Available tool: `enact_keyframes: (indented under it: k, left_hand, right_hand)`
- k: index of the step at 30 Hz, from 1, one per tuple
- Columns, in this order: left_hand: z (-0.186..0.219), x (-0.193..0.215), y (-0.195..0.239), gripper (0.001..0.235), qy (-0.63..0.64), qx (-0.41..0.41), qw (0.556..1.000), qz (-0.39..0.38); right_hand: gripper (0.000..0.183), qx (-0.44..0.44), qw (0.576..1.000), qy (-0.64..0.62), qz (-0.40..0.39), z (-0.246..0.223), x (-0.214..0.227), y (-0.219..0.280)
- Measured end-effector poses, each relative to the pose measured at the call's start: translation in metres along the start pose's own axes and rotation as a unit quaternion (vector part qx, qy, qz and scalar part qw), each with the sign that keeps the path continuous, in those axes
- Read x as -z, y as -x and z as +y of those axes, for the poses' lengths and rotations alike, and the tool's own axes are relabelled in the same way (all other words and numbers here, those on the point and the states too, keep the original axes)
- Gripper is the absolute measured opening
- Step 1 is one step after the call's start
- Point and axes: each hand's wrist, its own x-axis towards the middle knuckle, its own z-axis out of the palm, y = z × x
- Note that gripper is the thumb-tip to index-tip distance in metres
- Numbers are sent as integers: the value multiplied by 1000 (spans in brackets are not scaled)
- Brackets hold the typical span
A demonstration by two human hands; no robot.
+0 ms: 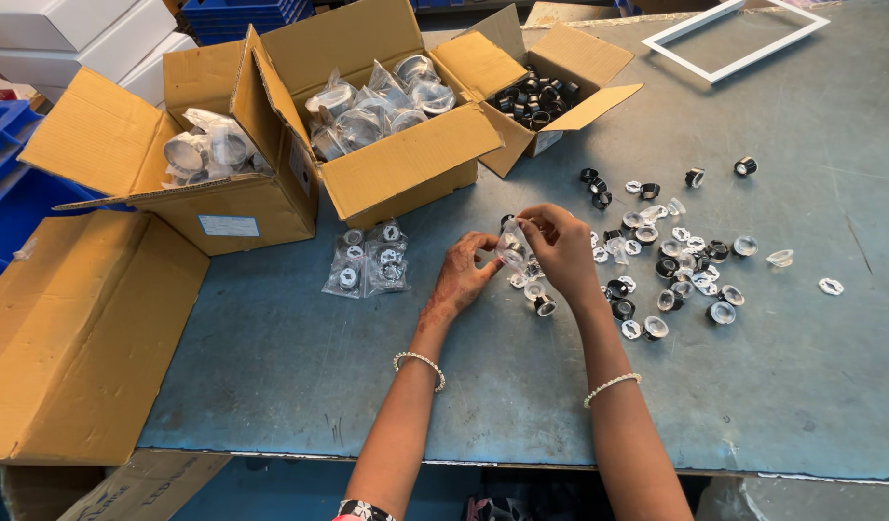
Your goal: The person sits at a factory workbench and repeatedly picks up small black and clear plastic parts, places them into small transparent poly bags, and sets the filled bags aside. The person handles the parts one at a time, occasionally adjusting the pile of loose components on the table.
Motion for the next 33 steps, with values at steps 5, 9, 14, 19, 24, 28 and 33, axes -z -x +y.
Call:
enact_keyframes:
  k: [5,9,14,19,24,28,33]
  left_hand:
    - [-18,-8,-9,19,76,8,996,42]
    - [-35,-13,-12,21,131,47,989,47]
    - [-47,-16,-15,23,158,38,985,51]
    - [-47,-16,-15,27,139,100,985,29]
    - [-46,-14,-12,28,211,72,975,22]
    - [-44,-12,-11,28,161,27,986,16]
    - [-36,-7,-10,30,171,32,984,-21]
  right_hand:
    - [22,-32,994,-67,-76,12,1,-2]
    - [23,-14,999,-10,-44,16,-3,-1]
    - [18,10,992,119,-36,16,-10,4]
    - [18,-1,963,267,-31,16,-14,6]
    - [20,-9,969,243,-29,13,-12,6]
    - [20,-18,975,221,-22,13,-15,7]
    - [19,-3,997,72,-23,21,-19,2]
